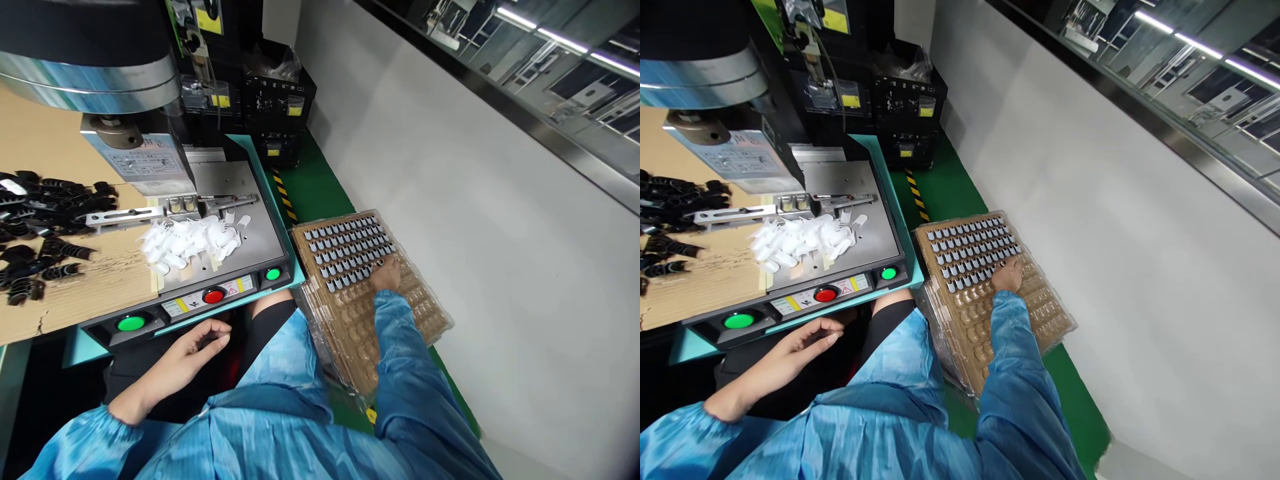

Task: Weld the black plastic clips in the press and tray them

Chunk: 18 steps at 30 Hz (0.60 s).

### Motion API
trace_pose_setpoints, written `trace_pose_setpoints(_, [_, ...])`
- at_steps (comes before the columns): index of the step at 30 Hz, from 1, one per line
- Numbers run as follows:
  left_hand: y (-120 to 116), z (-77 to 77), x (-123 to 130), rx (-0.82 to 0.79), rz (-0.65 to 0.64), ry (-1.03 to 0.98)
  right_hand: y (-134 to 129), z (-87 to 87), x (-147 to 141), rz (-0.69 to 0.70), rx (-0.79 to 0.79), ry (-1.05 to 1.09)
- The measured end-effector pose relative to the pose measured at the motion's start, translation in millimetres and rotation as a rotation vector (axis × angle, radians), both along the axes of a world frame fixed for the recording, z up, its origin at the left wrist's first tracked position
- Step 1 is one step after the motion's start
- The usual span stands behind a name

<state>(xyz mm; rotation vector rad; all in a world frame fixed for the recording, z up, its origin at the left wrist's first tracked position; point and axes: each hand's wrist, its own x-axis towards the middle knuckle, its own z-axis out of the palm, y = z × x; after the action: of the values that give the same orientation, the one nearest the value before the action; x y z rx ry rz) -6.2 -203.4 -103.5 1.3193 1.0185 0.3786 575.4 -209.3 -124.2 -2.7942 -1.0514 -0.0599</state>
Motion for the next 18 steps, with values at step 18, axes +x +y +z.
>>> trace_pose_setpoints(18, [2.3,5.8,1.4,0.023,0.031,-0.043,2.0,-3.5,1.5,0.013,-0.047,-0.010])
